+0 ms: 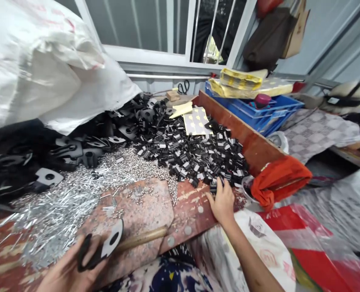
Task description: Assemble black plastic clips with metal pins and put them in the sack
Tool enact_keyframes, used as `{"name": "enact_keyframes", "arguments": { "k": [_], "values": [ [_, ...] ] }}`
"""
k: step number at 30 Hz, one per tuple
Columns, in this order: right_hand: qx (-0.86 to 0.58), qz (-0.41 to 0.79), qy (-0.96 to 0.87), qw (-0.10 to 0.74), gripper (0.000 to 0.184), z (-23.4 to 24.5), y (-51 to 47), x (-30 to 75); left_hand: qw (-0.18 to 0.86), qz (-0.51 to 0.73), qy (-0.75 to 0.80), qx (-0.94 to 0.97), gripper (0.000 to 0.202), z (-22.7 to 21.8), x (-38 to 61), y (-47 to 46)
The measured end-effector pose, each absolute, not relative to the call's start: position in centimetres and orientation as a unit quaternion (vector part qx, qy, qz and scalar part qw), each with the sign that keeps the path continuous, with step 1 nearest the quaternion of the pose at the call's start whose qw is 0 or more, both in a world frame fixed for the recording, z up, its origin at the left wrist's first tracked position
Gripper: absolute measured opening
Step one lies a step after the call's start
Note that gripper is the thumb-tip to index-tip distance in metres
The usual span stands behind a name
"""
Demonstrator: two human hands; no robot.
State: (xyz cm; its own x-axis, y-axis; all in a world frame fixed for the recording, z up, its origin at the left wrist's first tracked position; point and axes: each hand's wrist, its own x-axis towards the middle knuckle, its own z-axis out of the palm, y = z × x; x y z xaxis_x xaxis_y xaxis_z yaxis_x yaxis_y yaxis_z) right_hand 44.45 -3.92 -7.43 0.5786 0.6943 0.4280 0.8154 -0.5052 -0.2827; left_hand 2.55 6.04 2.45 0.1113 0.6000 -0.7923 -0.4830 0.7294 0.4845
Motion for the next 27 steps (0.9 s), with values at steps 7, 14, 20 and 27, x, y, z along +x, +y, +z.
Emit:
{"name": "enact_keyframes", "arguments": {
  "k": [7,14,20,27],
  "values": [
    [-0.790,-0.074,-0.541,0.280,0.073,-9.1,3.7,38.4,0.755,0.364,0.540,0.070,0.004,2.2,2.9,5.8],
    [-0.681,-0.063,-0.612,0.397,0.056,-6.5,11.2,36.3,0.744,0.386,0.543,0.048,0.011,2.3,2.4,5.2],
    [-0.628,-0.024,-0.680,0.378,0.035,-1.9,17.8,31.6,0.749,0.380,0.540,0.047,0.009,2.2,2.0,4.5],
    [-0.612,0.010,-0.723,0.320,0.037,3.2,15.2,31.8,0.730,0.339,0.584,0.106,0.033,2.2,0.9,3.7]
  ]
}}
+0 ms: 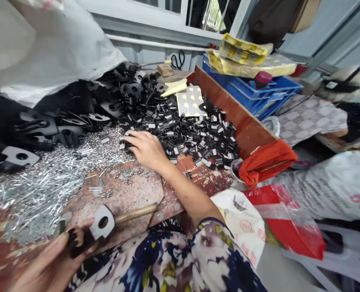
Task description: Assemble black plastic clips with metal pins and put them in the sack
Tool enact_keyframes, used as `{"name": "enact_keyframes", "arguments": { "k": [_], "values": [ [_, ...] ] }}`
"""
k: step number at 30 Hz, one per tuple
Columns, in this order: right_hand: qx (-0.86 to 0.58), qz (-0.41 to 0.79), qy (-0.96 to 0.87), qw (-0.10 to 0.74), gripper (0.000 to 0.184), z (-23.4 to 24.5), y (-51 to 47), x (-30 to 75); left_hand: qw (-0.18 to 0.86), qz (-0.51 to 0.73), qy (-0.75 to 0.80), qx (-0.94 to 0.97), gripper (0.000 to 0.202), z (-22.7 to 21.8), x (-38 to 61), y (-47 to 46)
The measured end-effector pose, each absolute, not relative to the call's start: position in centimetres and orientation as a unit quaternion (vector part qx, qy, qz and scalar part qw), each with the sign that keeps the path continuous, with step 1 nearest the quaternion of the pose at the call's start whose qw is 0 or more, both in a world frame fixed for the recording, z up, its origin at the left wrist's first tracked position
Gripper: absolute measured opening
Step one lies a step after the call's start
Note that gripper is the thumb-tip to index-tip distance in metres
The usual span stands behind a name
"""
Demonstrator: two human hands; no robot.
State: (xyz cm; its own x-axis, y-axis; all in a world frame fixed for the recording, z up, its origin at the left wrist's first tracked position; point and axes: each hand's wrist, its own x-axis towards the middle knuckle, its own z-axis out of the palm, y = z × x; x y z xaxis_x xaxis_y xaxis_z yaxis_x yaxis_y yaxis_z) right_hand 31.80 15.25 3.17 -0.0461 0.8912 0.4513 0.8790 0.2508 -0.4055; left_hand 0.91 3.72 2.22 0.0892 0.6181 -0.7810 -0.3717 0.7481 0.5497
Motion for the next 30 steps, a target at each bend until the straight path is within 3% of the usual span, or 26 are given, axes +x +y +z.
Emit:
{"name": "enact_keyframes", "arguments": {
  "k": [2,10,15,20,25,27,30],
  "values": [
    [-0.641,0.023,-0.701,0.312,0.029,3.0,10.7,34.8,0.723,0.336,0.591,0.122,0.031,2.1,0.8,3.6],
    [-0.769,0.023,-0.586,0.256,0.027,-3.0,-2.9,42.2,0.739,0.331,0.557,0.183,0.035,2.8,1.9,4.0],
    [-0.766,0.015,-0.577,0.281,0.039,-5.1,-1.7,39.3,0.751,0.316,0.542,0.208,0.046,2.2,2.3,3.6],
    [-0.675,0.036,-0.657,0.332,0.036,-2.4,1.5,36.0,0.740,0.341,0.533,0.230,0.044,1.8,2.2,3.3],
    [-0.538,0.085,-0.797,0.262,0.044,-1.9,3.3,29.7,0.748,0.338,0.523,0.229,0.041,2.0,2.2,3.1],
    [-0.549,0.107,-0.780,0.280,0.038,-2.7,3.6,28.3,0.744,0.337,0.522,0.245,0.034,2.1,1.9,3.2],
    [-0.595,0.123,-0.702,0.371,0.014,-3.1,4.0,28.1,0.729,0.338,0.521,0.287,0.030,2.3,1.9,3.3]
  ]
}}
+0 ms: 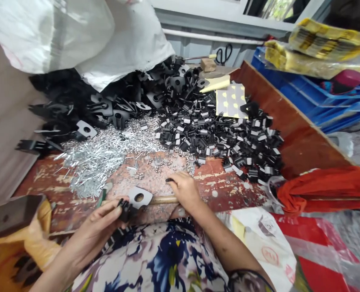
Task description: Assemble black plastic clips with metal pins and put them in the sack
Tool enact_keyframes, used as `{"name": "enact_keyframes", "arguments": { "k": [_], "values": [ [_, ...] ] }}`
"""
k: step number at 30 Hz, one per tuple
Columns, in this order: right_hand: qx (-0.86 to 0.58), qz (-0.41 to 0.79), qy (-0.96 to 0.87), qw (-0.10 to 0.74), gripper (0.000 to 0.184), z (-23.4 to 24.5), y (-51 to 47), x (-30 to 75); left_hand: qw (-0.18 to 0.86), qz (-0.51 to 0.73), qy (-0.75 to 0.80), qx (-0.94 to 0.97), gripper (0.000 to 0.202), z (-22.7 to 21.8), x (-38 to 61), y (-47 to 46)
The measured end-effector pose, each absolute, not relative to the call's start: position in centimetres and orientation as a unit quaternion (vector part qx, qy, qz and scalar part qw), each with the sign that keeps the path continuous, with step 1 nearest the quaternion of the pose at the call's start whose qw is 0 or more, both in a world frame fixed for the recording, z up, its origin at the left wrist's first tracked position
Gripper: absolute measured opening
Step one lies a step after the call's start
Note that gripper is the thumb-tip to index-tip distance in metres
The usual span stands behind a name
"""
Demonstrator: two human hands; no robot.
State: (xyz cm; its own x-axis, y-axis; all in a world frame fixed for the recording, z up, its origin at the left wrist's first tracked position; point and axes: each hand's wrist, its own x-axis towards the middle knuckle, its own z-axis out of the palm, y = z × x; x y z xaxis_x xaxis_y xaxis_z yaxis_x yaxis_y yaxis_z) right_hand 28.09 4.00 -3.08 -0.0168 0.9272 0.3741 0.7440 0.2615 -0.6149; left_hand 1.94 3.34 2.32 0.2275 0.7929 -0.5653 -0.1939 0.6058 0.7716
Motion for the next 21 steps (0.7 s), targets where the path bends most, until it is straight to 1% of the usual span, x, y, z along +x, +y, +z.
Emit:
{"name": "enact_keyframes", "arguments": {
  "k": [1,4,7,10,18,21],
  "values": [
    [-0.600,0.120,-0.683,0.398,0.009,-2.8,4.2,28.1,0.725,0.336,0.521,0.301,0.030,2.4,2.1,3.5],
    [-0.580,0.105,-0.671,0.451,0.008,-0.9,4.7,27.4,0.728,0.323,0.499,0.341,0.027,2.7,3.4,4.0],
    [-0.541,0.111,-0.696,0.458,0.019,0.8,4.7,25.4,0.742,0.338,0.450,0.365,0.025,2.9,5.0,4.5],
    [-0.521,0.109,-0.709,0.463,0.028,1.3,4.3,23.5,0.748,0.366,0.414,0.367,0.024,3.0,6.0,4.9],
    [-0.513,0.133,-0.681,0.504,0.029,0.4,3.4,22.7,0.759,0.365,0.395,0.367,0.027,3.2,6.0,4.7],
    [-0.509,0.142,-0.687,0.499,0.031,0.4,3.0,22.6,0.763,0.367,0.381,0.373,0.024,2.7,5.9,4.6]
  ]
}}
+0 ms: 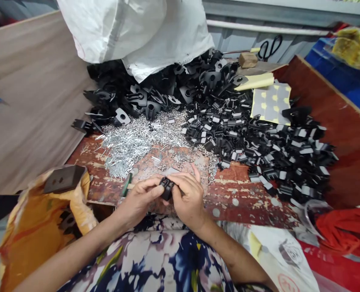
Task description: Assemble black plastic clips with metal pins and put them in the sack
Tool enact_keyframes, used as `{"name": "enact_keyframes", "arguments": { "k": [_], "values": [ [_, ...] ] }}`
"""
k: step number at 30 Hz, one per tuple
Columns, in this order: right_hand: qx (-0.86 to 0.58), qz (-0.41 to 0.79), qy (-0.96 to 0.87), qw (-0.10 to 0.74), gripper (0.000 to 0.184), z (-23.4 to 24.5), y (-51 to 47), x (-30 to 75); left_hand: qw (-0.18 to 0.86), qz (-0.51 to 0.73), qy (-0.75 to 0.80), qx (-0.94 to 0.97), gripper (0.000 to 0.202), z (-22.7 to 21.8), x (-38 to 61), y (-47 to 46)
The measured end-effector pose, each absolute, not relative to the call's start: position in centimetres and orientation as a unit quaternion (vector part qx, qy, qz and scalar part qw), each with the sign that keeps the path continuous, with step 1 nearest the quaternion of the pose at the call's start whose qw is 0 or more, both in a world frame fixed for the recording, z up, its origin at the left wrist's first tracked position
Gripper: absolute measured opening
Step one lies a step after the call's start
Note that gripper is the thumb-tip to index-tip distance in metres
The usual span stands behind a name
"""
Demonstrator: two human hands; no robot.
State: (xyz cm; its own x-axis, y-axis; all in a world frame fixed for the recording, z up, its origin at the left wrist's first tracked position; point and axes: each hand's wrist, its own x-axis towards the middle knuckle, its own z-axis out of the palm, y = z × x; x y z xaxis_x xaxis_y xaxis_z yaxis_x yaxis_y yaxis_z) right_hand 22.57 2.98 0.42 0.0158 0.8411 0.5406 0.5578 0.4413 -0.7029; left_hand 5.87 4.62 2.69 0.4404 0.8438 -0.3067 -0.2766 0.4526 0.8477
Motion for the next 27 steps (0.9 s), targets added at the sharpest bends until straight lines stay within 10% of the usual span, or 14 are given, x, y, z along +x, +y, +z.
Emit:
{"name": "enact_keyframes", "arguments": {
  "k": [9,18,27],
  "values": [
    [-0.469,0.364,-0.690,0.414,0.036,0.8,1.8,24.2,0.675,0.363,0.434,0.474,0.020,1.8,5.0,5.3],
    [-0.625,0.002,-0.762,0.169,0.014,-1.2,6.1,34.1,0.737,0.353,0.460,0.348,0.026,1.4,4.3,5.4],
    [-0.458,0.435,-0.595,0.498,0.006,0.2,4.1,26.2,0.776,0.329,0.438,0.313,0.043,0.4,6.3,4.8]
  ]
}}
